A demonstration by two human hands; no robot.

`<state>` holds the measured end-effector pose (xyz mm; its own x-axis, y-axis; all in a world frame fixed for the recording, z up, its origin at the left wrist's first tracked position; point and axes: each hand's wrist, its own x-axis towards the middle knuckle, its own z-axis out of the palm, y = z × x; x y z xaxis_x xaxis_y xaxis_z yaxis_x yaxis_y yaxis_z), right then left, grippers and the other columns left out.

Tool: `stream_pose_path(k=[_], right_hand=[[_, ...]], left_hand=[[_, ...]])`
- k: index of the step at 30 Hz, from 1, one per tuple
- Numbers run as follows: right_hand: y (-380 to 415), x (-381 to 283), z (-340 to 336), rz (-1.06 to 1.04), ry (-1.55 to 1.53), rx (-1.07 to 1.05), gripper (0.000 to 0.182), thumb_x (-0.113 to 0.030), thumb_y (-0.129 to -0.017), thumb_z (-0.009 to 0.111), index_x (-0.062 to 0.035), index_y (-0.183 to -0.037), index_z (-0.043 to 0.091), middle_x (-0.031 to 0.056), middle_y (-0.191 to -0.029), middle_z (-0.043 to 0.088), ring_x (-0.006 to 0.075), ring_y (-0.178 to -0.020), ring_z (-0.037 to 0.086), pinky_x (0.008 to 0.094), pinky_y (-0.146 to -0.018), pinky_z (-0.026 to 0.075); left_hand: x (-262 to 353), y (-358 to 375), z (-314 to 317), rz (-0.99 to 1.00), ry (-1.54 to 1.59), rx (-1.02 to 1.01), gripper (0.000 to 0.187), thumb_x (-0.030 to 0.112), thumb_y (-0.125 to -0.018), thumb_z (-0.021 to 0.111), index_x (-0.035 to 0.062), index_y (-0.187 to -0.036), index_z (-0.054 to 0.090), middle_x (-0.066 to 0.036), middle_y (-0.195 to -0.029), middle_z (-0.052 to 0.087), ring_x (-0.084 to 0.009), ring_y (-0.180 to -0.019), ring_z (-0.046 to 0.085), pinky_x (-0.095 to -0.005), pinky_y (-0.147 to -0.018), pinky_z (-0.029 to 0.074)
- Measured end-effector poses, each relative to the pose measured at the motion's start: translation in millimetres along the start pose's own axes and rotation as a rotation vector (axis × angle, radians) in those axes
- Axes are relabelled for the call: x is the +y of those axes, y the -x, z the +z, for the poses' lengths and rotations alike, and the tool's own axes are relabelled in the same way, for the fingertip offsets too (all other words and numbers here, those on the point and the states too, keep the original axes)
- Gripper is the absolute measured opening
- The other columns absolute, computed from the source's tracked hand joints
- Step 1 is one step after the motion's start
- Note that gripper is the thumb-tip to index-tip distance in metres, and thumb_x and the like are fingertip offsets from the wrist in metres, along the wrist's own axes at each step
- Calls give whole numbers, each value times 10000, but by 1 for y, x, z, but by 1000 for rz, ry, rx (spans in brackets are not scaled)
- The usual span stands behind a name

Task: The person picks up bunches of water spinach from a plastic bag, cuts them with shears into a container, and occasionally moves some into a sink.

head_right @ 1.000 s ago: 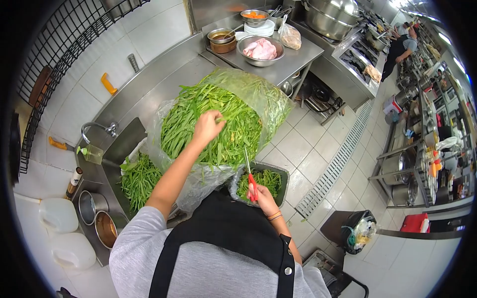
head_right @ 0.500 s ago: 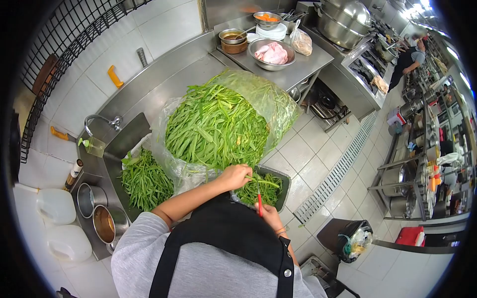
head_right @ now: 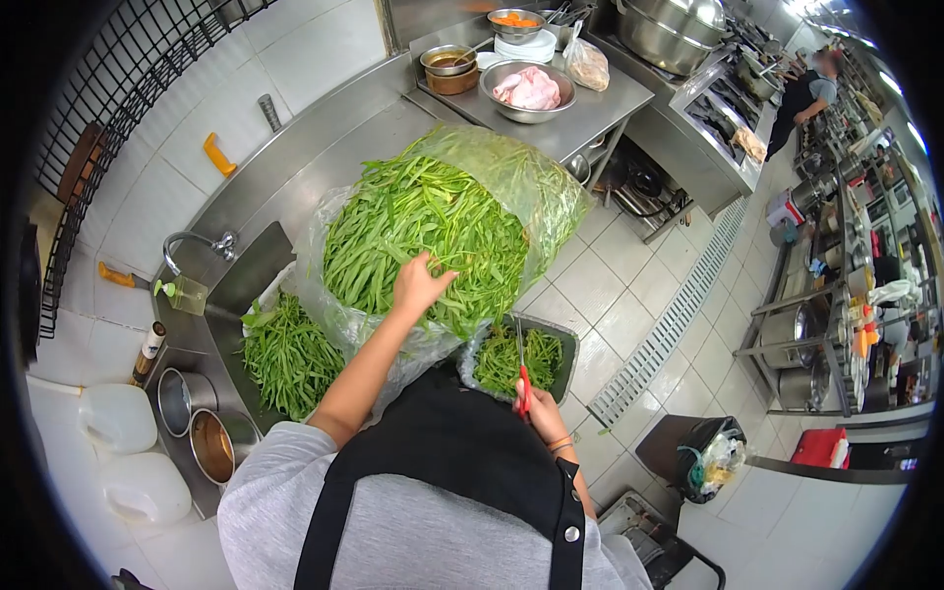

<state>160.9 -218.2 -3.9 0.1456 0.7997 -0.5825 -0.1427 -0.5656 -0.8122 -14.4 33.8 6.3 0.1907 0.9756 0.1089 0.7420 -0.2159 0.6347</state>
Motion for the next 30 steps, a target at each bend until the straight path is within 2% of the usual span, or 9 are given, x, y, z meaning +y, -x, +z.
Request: stream_pose_path(k=[2,4,13,16,20,22,24,26,30], right_hand=[[1,-14,5,32,19,-35,500,-536,-848,489,-82,-643,529,-30,-558,474,46,-470,394,188,-449,300],[0,-14,4,12,43,-55,493,-533,-849,490,-83,-653,534,-31,-565,476,48,-473,393,186,-452,304],[18,-14,-3,-222,-42,-18,393,-406,-882,514,-60,-697,542,-21,-628,508,54,-559,429,197,-528,332],[25,-21,-9,-269,-42,78,342,-343,-889,526,-57,-701,536,-27,-636,502,53,-588,423,207,-546,329],[26,-10,-25,-257,-12,268,322,-314,-885,540,-59,-691,520,-47,-609,460,37,-563,379,203,-513,303],[28,-11,-28,-246,-2,335,317,-303,-881,549,-61,-681,514,-55,-591,446,30,-544,365,203,-494,287],[28,-12,-27,-242,-18,346,314,-296,-880,552,-64,-672,510,-60,-585,442,25,-537,357,203,-484,278],[25,-13,-25,-244,-22,320,316,-291,-877,557,-66,-664,500,-60,-586,441,28,-540,357,205,-489,282],[16,-14,-17,-290,6,273,314,-280,-873,567,-68,-655,487,-64,-586,434,30,-544,359,206,-492,285]], left_hand=[[-7,-9,4,-71,-56,-82,301,269,-690,655,21,-850,596,-187,-778,631,-340,-701,613,-390,-620,492],[-4,-12,1,-62,-21,-94,285,252,-687,645,18,-847,613,-187,-776,631,-347,-697,608,-399,-619,487],[21,7,3,-103,700,-442,189,162,-762,639,59,-921,643,-56,-760,633,-111,-701,572,-247,-649,452],[40,25,10,117,422,-643,231,165,-766,648,72,-977,628,-64,-830,645,-118,-694,585,-238,-648,465],[36,18,8,118,448,-482,244,189,-771,649,76,-985,619,-79,-878,648,-143,-688,600,-276,-626,483],[31,-11,-19,-167,250,-350,240,188,-758,650,74,-967,617,-111,-883,647,-199,-698,619,-315,-609,488],[9,-35,-30,-101,57,-44,269,202,-738,633,75,-974,606,-149,-809,645,-278,-711,625,-381,-633,486],[6,-54,-48,-210,-127,46,270,199,-716,643,62,-946,610,-170,-848,637,-330,-765,612,-413,-665,488],[-18,-64,-41,-149,-227,-35,246,186,-710,641,60,-919,613,-167,-845,635,-319,-781,612,-413,-675,491]])
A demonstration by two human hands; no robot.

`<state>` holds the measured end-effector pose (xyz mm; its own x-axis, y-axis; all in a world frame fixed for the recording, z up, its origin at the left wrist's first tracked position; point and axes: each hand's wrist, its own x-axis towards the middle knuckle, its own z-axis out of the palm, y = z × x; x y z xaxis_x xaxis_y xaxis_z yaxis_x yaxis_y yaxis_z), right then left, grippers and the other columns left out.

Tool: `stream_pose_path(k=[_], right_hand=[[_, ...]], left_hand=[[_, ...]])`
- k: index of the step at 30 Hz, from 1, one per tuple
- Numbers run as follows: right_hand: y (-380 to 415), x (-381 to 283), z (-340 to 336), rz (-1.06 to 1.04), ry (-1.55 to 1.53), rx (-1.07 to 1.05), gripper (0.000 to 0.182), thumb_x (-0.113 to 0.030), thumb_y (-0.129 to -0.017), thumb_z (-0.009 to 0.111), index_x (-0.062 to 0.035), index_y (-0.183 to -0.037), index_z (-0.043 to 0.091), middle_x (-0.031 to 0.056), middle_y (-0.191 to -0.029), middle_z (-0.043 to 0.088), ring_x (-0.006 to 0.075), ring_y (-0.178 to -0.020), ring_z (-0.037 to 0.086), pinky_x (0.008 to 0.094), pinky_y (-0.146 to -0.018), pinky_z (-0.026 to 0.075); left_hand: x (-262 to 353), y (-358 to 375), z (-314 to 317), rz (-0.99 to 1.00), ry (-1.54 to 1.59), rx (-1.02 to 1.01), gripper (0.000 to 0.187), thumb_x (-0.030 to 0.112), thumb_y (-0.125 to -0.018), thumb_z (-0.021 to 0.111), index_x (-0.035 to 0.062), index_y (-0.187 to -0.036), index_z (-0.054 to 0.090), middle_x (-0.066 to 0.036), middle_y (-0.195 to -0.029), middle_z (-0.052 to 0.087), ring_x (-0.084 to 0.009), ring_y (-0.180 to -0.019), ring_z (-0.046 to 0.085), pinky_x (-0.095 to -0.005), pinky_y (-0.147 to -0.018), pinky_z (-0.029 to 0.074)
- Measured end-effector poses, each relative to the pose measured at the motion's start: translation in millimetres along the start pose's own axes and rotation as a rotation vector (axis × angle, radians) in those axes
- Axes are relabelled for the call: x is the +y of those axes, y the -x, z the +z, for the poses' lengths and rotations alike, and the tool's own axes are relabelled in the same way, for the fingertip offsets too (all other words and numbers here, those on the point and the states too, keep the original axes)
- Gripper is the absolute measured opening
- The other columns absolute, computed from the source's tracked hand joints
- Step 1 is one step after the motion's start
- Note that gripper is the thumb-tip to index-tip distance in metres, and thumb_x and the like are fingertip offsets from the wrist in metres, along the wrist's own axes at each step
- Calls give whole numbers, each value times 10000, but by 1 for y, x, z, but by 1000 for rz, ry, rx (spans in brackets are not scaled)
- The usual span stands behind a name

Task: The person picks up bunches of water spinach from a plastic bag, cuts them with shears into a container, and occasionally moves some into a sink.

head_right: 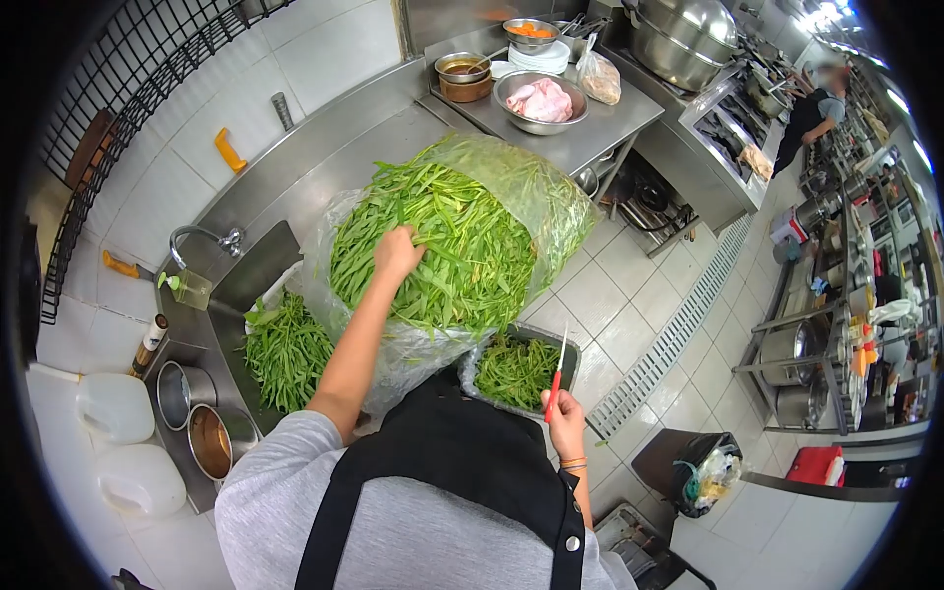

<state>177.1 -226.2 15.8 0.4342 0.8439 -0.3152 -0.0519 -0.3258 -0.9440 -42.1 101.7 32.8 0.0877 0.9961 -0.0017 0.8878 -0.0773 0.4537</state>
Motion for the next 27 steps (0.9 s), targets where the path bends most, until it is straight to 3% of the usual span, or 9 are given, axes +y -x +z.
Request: stream_pose_path(k=[10,14,15,18,19,20,22,23,27], right_hand=[[-12,-22,32,28,14,-232,275,-221,-838,619,-56,-663,486,-72,-583,426,16,-535,350,205,-479,283],[-17,-29,36,29,56,-252,289,-230,-837,619,-53,-655,483,-68,-579,427,18,-536,353,205,-479,283],[-17,-31,36,30,67,-256,293,-234,-837,620,-52,-652,483,-67,-579,429,20,-536,353,206,-479,283],[-22,-28,36,10,113,-266,301,-240,-835,622,-52,-646,483,-66,-575,429,24,-531,352,209,-475,285],[-24,-28,36,-13,145,-260,304,-243,-833,624,-51,-644,483,-65,-571,429,25,-526,350,210,-473,286],[-25,-29,36,-14,147,-260,304,-243,-833,624,-51,-644,483,-65,-571,429,25,-526,350,210,-473,286],[-25,-35,38,-1,134,-260,308,-245,-830,628,-48,-642,482,-62,-559,428,26,-516,350,215,-460,283],[-26,-33,38,-4,136,-263,308,-245,-830,628,-48,-642,482,-62,-559,428,26,-516,350,215,-460,283],[-34,-28,42,-65,152,-238,312,-249,-823,636,-47,-643,481,-58,-546,429,21,-499,350,214,-445,278]], left_hand=[[-8,64,4,74,312,33,195,118,-709,593,70,-897,614,-187,-725,608,-339,-693,597,-422,-634,463],[21,99,-19,33,445,-208,199,118,-717,593,75,-909,622,-165,-708,615,-301,-637,593,-380,-603,462],[19,103,-11,207,498,-74,190,102,-720,592,82,-907,626,-148,-681,611,-285,-608,589,-374,-570,454],[12,99,-10,155,345,-101,184,98,-723,602,96,-905,631,-138,-671,608,-283,-607,592,-386,-545,440],[19,97,-26,16,281,-135,186,117,-725,621,104,-910,613,-141,-685,608,-286,-611,592,-390,-531,432],[17,92,-25,15,284,-134,186,117,-725,621,104,-910,613,-141,-685,608,-286,-611,592,-390,-531,432],[13,86,-30,131,289,211,195,128,-723,639,113,-910,584,-126,-670,597,-282,-586,579,-386,-513,425],[17,85,-31,67,328,258,218,160,-715,658,120,-907,563,-113,-656,589,-285,-577,575,-384,-501,420],[38,74,-49,35,193,159,247,247,-701,676,100,-878,583,-121,-661,603,-302,-619,596,-396,-523,443]])
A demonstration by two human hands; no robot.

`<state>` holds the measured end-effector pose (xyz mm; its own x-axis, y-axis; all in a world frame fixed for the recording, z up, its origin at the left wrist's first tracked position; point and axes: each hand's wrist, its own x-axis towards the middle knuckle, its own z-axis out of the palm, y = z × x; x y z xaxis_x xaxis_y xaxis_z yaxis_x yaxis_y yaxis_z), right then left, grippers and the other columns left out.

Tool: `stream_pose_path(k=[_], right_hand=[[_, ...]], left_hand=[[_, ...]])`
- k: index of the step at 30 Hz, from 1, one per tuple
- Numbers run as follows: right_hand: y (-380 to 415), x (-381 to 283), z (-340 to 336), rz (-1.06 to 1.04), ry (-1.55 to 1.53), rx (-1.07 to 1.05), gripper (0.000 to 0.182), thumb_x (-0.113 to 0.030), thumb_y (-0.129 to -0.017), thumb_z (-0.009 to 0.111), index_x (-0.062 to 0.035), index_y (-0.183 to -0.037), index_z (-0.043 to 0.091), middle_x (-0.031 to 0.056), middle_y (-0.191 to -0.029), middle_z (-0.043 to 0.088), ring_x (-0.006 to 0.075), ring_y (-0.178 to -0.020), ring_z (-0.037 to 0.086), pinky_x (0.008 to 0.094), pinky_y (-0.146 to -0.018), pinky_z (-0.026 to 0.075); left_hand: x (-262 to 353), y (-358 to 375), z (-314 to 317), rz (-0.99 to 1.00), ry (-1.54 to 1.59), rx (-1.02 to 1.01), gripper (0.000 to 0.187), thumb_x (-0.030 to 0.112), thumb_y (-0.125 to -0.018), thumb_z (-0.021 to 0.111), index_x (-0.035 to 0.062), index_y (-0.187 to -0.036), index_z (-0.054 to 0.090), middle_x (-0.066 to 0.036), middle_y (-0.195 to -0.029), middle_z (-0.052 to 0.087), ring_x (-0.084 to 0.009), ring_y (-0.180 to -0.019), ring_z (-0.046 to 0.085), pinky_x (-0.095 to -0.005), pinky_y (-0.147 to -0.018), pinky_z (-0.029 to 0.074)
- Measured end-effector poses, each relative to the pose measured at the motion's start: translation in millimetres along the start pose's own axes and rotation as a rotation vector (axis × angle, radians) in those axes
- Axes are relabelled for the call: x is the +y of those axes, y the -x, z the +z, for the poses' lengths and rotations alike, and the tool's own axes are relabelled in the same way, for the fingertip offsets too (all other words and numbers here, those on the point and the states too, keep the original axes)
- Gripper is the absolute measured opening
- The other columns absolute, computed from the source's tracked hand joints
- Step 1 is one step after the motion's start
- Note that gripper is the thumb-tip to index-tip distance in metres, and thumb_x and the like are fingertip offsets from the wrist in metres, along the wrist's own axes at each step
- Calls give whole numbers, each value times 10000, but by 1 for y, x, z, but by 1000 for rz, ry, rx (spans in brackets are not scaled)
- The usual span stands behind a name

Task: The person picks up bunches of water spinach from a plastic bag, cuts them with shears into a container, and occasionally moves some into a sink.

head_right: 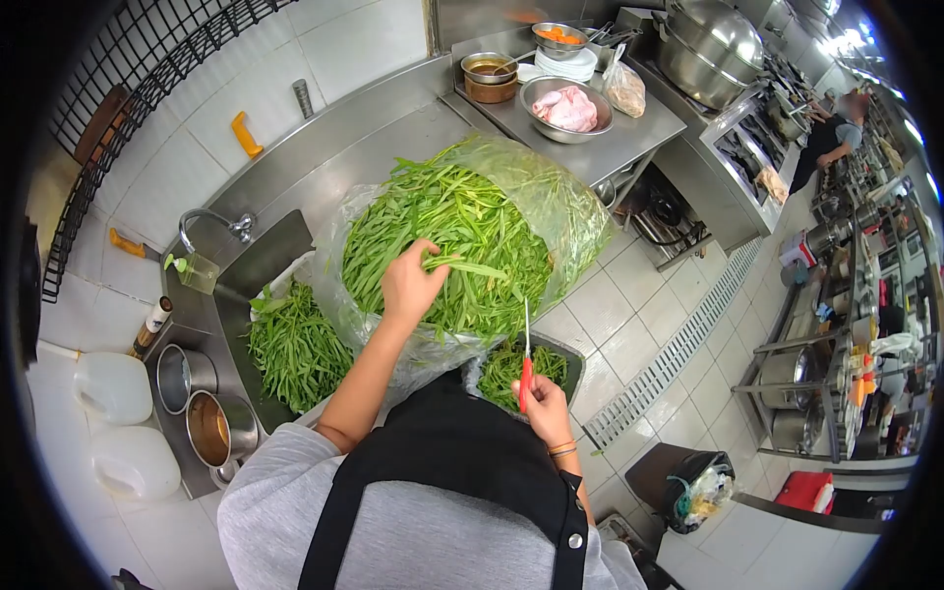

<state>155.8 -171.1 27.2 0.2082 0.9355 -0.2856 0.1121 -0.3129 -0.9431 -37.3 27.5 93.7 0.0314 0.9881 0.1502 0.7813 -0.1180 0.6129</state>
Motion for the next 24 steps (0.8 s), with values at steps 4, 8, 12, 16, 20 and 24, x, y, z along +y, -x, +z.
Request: stream_pose_path(k=[4,8,12,16,20,24], right_hand=[[-2,-23,7,-23,8,-47,298,-244,-817,645,-43,-659,492,-59,-540,427,16,-487,350,208,-439,283],[0,-29,15,-30,-48,-115,267,-229,-819,646,-43,-684,510,-63,-555,431,13,-496,354,198,-450,287],[-4,-38,25,-18,-148,-237,241,-216,-830,633,-45,-703,519,-58,-596,450,12,-538,375,186,-485,301],[-21,-45,36,-14,-324,-510,359,-373,-887,507,-49,-739,545,-26,-639,495,49,-568,417,206,-524,343],[-63,-40,45,42,-260,-709,535,-550,-881,389,-66,-707,538,13,-643,517,91,-540,430,219,-526,350],[-98,-48,57,130,-57,-817,571,-598,-857,387,-79,-674,538,16,-625,519,87,-497,417,205,-482,325]], left_hand=[[-19,-21,25,54,-113,-25,255,238,-699,660,41,-853,614,-157,-746,635,-321,-708,618,-406,-602,489],[-31,-18,3,8,-14,-44,314,268,-700,631,16,-887,615,-196,-775,626,-335,-739,607,-405,-659,477],[-48,4,-30,-64,272,-289,301,256,-718,623,-9,-857,589,-146,-717,604,-234,-659,583,-353,-636,448],[-75,34,-34,-23,605,-186,169,119,-741,618,-1,-850,571,-75,-661,566,-104,-598,510,-261,-572,420],[-76,58,-45,-85,328,-152,174,135,-741,621,25,-864,567,-67,-641,572,-134,-535,531,-284,-543,428],[-82,71,-43,-39,249,-98,162,126,-725,616,64,-869,578,-140,-706,606,-263,-584,591,-355,-556,447]])
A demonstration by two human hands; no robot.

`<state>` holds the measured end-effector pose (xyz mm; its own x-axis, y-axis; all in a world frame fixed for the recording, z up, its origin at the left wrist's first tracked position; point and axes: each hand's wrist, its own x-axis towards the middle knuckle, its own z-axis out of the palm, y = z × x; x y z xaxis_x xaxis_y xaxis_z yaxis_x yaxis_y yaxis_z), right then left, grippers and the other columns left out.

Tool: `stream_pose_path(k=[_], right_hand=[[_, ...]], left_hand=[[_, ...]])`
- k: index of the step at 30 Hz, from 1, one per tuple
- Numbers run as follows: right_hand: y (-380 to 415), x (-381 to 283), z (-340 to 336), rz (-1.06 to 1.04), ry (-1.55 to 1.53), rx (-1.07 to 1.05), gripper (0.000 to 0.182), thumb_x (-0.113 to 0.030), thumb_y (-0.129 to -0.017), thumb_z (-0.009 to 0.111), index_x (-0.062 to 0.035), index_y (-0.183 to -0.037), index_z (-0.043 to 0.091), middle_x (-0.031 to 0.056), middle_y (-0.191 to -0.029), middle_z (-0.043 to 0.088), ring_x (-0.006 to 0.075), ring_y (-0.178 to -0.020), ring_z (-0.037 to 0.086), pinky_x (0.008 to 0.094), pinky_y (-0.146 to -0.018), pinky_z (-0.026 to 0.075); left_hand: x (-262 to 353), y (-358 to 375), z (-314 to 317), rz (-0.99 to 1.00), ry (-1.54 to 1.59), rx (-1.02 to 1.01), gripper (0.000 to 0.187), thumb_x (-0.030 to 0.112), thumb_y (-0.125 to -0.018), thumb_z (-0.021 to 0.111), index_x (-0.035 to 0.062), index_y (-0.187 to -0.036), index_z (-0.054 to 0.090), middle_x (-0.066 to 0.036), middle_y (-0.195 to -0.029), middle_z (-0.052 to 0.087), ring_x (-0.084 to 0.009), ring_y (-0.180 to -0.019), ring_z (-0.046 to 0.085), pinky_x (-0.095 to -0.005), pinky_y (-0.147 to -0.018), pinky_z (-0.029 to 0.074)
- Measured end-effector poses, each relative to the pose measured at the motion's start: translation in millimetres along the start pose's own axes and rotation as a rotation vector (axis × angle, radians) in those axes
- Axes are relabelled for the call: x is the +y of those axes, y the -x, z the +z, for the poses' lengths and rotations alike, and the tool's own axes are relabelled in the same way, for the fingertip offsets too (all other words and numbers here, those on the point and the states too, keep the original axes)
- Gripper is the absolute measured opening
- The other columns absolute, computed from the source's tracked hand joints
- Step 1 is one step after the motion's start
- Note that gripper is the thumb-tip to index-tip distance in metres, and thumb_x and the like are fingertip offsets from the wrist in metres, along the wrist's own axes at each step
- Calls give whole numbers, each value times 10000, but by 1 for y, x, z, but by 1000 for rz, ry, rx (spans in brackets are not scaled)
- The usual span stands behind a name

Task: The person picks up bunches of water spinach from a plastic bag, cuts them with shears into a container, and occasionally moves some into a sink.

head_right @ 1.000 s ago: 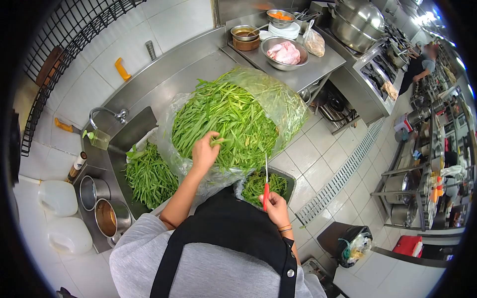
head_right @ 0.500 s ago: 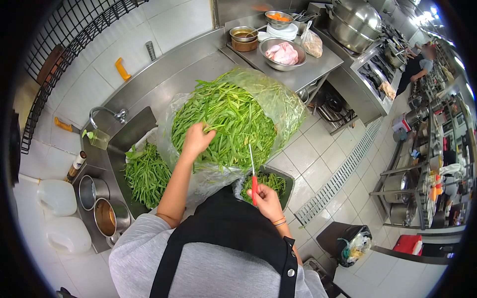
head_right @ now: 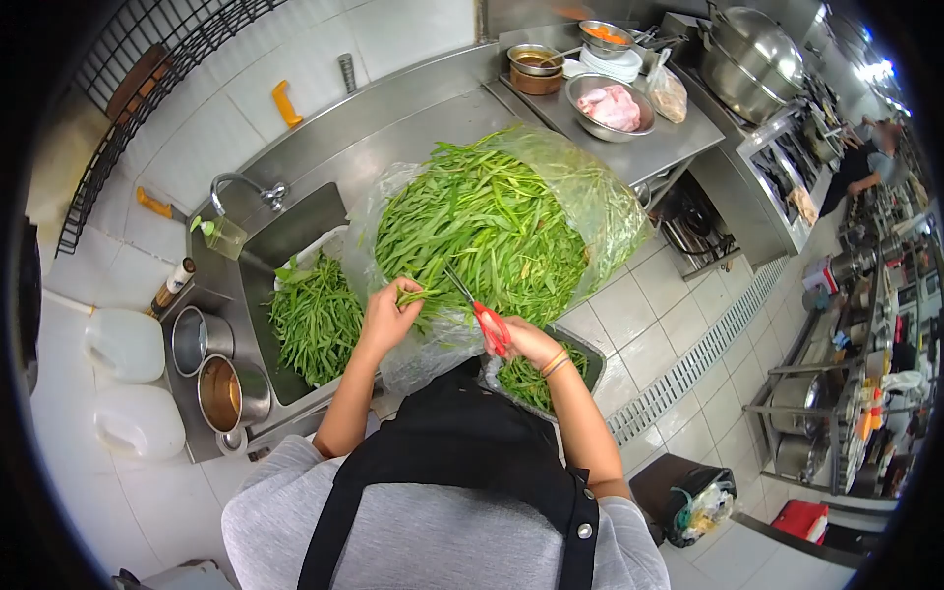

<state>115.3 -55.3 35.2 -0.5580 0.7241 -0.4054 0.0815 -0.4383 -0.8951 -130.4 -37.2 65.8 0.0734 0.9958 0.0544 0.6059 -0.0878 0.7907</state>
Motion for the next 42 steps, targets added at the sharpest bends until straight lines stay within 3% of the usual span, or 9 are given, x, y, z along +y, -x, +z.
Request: stream_pose_path(k=[9,13,17,21,27,31,34,39,42], right_hand=[[-32,4,12,8,58,28,421,-473,-796,614,-85,-650,545,-53,-564,456,39,-488,376,190,-450,292],[-21,12,14,-20,-2,59,384,-436,-826,596,-92,-662,546,-55,-577,453,37,-503,370,186,-470,294],[3,2,7,-133,-37,101,431,-478,-848,533,-94,-653,533,-34,-570,479,44,-501,407,184,-475,318],[-10,0,-7,53,-10,353,521,-577,-805,521,-94,-610,511,-26,-535,456,60,-440,392,205,-422,315],[1,28,-18,90,-210,473,567,-623,-775,526,-93,-578,491,-22,-508,430,67,-406,382,202,-402,295],[9,13,3,49,-130,449,531,-594,-787,537,-96,-603,511,-24,-537,454,57,-425,385,188,-410,290],[1,4,15,-41,-43,326,473,-547,-800,555,-113,-622,497,-41,-543,439,48,-425,348,185,-408,272],[-10,21,2,90,-11,453,468,-537,-801,564,-109,-630,480,-43,-541,437,46,-405,334,190,-390,259],[6,29,5,64,-73,461,486,-546,-800,560,-94,-634,497,-28,-547,458,45,-432,383,190,-405,295]], left_hand=[[-3,10,2,84,-101,44,168,125,-721,599,51,-867,559,-126,-644,565,-262,-551,549,-364,-529,419],[-18,9,-3,-29,-40,40,176,151,-727,585,42,-853,527,-146,-692,562,-304,-598,545,-388,-557,417],[-29,-13,-12,155,-3,299,316,216,-723,694,-14,-734,477,-166,-712,499,-278,-588,459,-350,-555,376],[-33,-44,-1,112,14,404,430,242,-724,715,-29,-592,408,-117,-658,488,-271,-516,410,-330,-500,350],[-23,-77,4,-21,33,494,263,198,-714,684,46,-852,521,-132,-676,596,-299,-618,589,-373,-565,441],[-13,-97,22,-46,-105,241,230,139,-674,634,103,-901,619,-139,-706,621,-293,-644,603,-394,-595,469],[-16,-122,48,-54,-138,180,240,200,-683,670,91,-893,629,-150,-733,629,-304,-683,613,-404,-621,479],[-2,-135,70,-88,-289,17,363,359,-672,726,66,-867,636,-180,-790,629,-319,-780,612,-416,-676,484],[3,-116,59,-55,-181,17,276,267,-669,700,48,-823,632,-194,-802,622,-339,-783,600,-421,-678,479]])
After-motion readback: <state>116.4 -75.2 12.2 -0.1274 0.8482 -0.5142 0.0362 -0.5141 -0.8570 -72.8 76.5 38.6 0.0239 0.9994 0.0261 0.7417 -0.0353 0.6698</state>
